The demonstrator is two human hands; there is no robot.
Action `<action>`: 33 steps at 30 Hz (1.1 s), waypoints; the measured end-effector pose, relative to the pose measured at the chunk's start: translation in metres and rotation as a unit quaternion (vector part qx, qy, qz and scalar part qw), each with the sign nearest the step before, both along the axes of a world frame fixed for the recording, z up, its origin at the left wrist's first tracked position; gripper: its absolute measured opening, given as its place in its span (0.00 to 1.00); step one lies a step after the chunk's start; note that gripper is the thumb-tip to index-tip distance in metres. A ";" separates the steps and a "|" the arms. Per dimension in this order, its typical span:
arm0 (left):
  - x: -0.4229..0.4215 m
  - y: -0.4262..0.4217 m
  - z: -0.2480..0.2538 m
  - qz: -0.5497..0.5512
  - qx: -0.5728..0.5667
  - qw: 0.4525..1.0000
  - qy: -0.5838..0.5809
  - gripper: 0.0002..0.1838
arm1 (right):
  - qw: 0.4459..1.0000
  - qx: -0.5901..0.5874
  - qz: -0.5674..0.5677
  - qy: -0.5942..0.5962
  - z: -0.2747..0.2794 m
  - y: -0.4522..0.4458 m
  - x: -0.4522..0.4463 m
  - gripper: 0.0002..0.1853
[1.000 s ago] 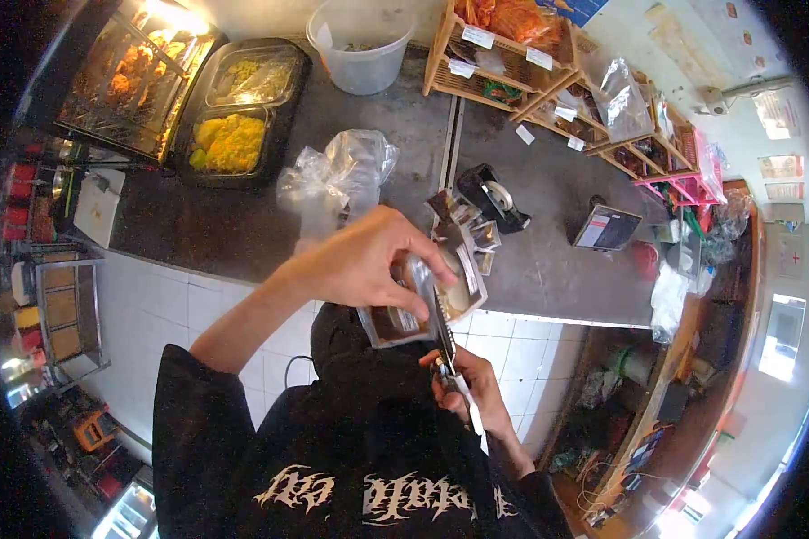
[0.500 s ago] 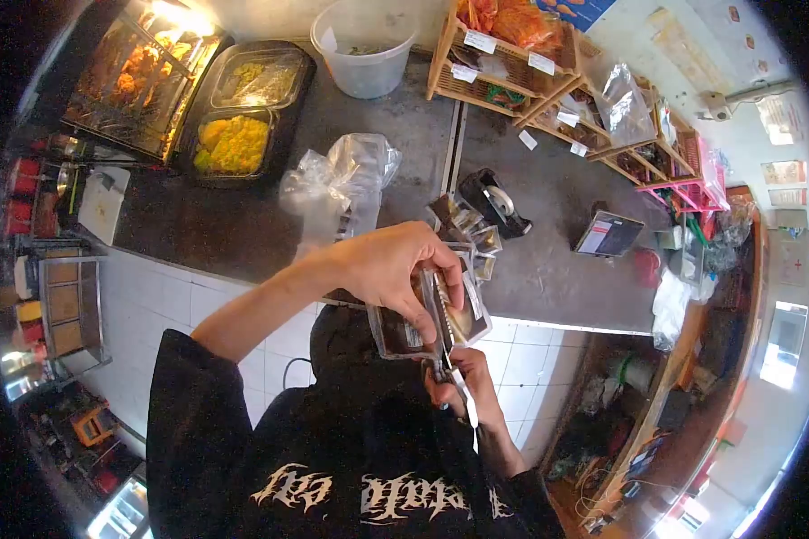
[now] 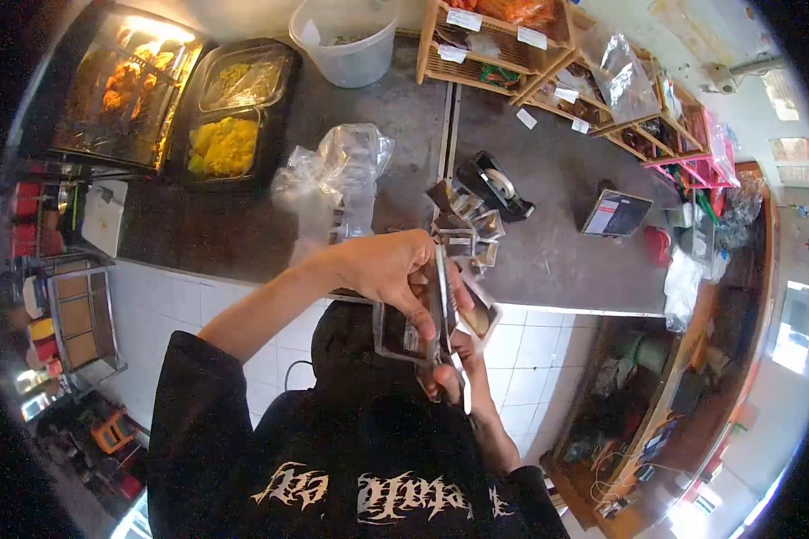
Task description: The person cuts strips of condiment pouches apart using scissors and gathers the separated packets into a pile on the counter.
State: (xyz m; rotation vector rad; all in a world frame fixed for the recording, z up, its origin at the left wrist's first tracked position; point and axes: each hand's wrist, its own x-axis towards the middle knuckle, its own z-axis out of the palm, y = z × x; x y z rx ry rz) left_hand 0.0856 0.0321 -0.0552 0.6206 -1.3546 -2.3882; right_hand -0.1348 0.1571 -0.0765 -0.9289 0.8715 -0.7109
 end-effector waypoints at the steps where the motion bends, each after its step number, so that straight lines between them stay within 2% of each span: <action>1: -0.004 -0.001 -0.008 0.008 0.007 1.000 0.013 0.27 | 1.000 0.011 -0.007 0.002 0.007 -0.004 0.000 0.37; 2: -0.007 -0.004 -0.017 0.036 -0.050 0.998 -0.028 0.27 | 1.000 0.022 -0.015 0.003 0.011 -0.007 -0.001 0.37; 3: -0.009 -0.007 -0.028 0.066 -0.107 0.989 -0.071 0.28 | 0.991 0.116 -0.066 0.010 0.000 0.000 -0.013 0.34; 4: -0.006 -0.009 -0.041 0.099 -0.164 0.974 -0.119 0.28 | 0.994 0.060 -0.078 0.039 0.004 -0.002 -0.015 0.34; 6: -0.018 -0.009 -0.080 0.202 -0.225 0.947 -0.113 0.27 | 0.987 0.011 -0.151 0.047 -0.001 0.005 -0.028 0.36; 8: -0.024 -0.004 -0.099 0.279 -0.217 0.915 -0.194 0.24 | 0.979 0.051 -0.194 0.021 0.002 0.005 -0.035 0.39; 9: -0.023 -0.001 -0.112 0.315 -0.216 0.894 -0.235 0.22 | 0.978 0.028 -0.201 0.042 -0.011 0.009 -0.046 0.40; 12: 0.001 0.025 -0.180 0.394 -0.235 0.801 -0.384 0.13 | 0.977 -0.029 -0.197 0.079 -0.041 0.022 -0.069 0.41; 13: 0.015 0.036 -0.197 0.406 -0.231 0.766 -0.441 0.09 | 0.976 -0.014 -0.196 0.090 -0.024 0.021 -0.059 0.40; 15: 0.051 0.056 -0.234 0.460 -0.292 0.647 -0.533 0.06 | 0.976 0.002 -0.195 0.100 -0.019 0.023 -0.053 0.40; 17: 0.081 0.065 -0.264 0.425 -0.273 0.613 -0.608 0.07 | 0.973 0.018 -0.210 0.097 -0.008 0.021 -0.039 0.39; 18: 0.087 0.062 -0.278 0.366 -0.236 0.618 -0.654 0.08 | 0.973 0.056 -0.204 0.096 -0.001 0.019 -0.036 0.39; 20: 0.095 0.053 -0.297 0.241 -0.159 0.615 -0.734 0.10 | 0.980 0.025 -0.172 0.095 0.000 0.017 -0.029 0.39; 23: 0.091 0.043 -0.301 0.267 -0.118 0.612 -0.735 0.14 | 0.980 0.061 -0.150 0.118 0.014 0.015 -0.022 0.43; 26: 0.095 0.059 -0.355 0.367 -0.239 0.528 -0.727 0.18 | 0.980 0.045 -0.135 0.141 0.010 0.020 -0.024 0.43; 29: 0.100 0.055 -0.345 0.420 -0.094 0.592 -0.681 0.18 | 0.980 0.041 -0.125 0.148 0.006 0.026 -0.032 0.42; 30: 0.101 0.050 -0.328 0.401 -0.074 0.619 -0.671 0.16 | 0.981 0.041 -0.120 0.147 0.006 0.027 -0.034 0.41; 32: 0.101 0.037 -0.261 0.358 -0.030 0.668 -0.651 0.13 | 0.976 0.051 -0.144 0.153 0.010 0.028 -0.029 0.41; 33: 0.091 0.041 -0.221 0.445 -0.172 0.653 -0.588 0.09 | 0.974 0.057 -0.154 0.156 0.012 0.026 -0.026 0.41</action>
